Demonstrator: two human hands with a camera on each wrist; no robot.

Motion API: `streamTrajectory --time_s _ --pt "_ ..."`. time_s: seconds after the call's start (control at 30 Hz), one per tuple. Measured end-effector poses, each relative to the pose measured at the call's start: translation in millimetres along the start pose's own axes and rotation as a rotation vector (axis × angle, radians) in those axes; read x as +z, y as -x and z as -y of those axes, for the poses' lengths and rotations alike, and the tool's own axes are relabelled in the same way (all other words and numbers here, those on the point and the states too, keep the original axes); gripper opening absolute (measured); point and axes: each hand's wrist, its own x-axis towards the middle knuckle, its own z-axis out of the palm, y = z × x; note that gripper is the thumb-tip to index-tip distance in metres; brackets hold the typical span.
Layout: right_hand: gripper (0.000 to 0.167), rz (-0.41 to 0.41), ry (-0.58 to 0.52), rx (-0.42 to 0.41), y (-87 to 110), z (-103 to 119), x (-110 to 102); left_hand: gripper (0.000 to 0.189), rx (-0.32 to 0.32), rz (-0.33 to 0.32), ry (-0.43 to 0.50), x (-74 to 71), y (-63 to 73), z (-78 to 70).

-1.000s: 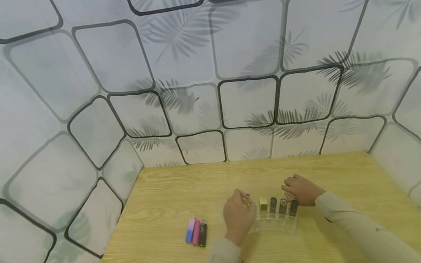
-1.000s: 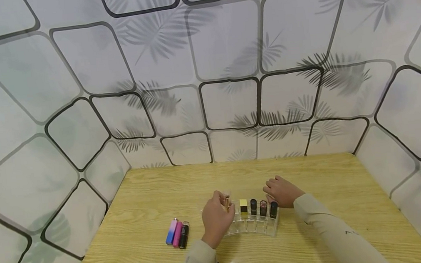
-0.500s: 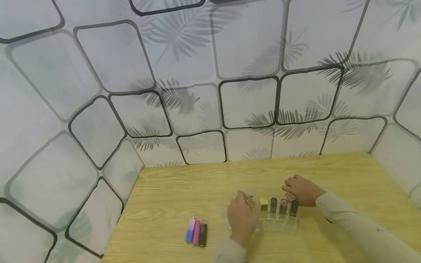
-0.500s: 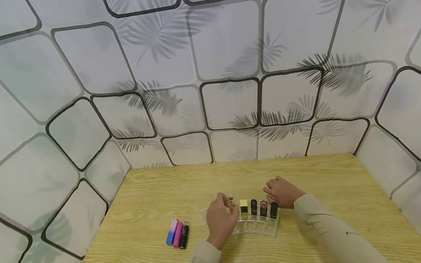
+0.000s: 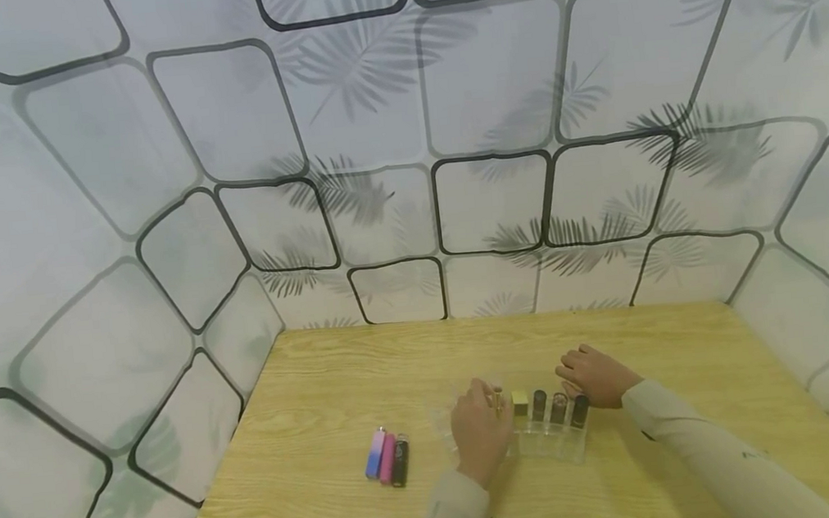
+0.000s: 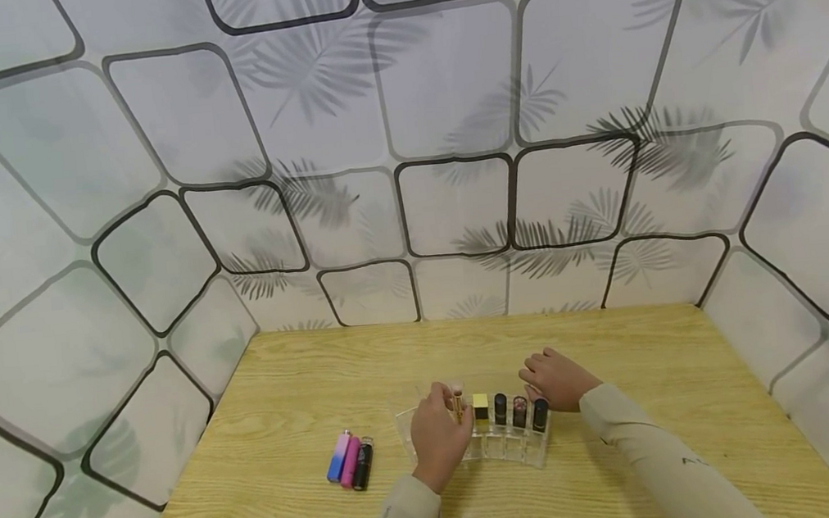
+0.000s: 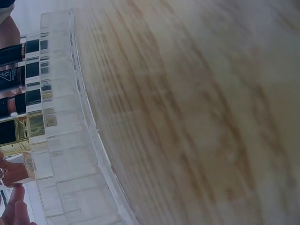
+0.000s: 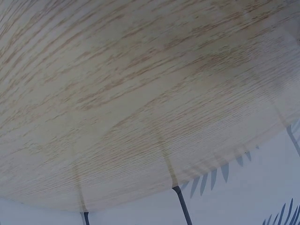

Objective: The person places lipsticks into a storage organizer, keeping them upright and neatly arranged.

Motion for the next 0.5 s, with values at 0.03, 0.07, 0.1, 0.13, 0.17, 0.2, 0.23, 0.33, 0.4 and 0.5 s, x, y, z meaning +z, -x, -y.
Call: streamTrajectory --time_s 0.03,0.07,0.1,0.13,0.17,0.2,0.23,0.33,0.4,0.5 --pt "0.010 -0.004 0.001 -0.002 0.0 -0.1 0.0 0.025 0.003 -0.006 0.004 0.2 0.0 -0.3" --pt "0.010 -0.008 0.000 -0.003 0.0 -0.1 0.1 0.024 0.007 -0.010 0.003 0.4 0.2 -0.2" --pt "0.010 -0.012 0.000 -0.006 0.1 -0.1 0.1 0.024 0.008 -0.011 0.004 0.9 0.5 -0.2" --pt "0.010 -0.017 -0.001 -0.008 0.1 -0.1 0.2 0.023 0.009 -0.011 0.004 1.5 0.8 0.0" --pt "0.010 -0.021 -0.001 -0.010 0.1 -0.1 0.4 0.023 0.009 -0.009 0.002 2.1 1.1 0.1" --pt "0.010 -0.026 -0.001 -0.012 0.2 -0.2 0.7 0.022 0.012 -0.007 0.001 2.8 1.3 0.3" --pt "0.010 -0.029 -0.002 -0.013 0.2 -0.2 0.9 0.021 0.017 -0.008 -0.003 3.3 1.5 0.5" --pt "0.011 -0.036 0.000 -0.016 0.7 -0.8 2.2 0.019 0.035 -0.008 -0.027 5.5 2.1 1.6" --pt "0.012 -0.035 0.002 -0.016 0.8 -1.2 2.4 0.018 0.041 -0.005 -0.042 6.8 2.5 2.3" --pt "0.011 -0.027 0.004 -0.017 0.4 -1.4 2.3 0.019 0.033 0.004 -0.052 7.5 2.6 2.9"
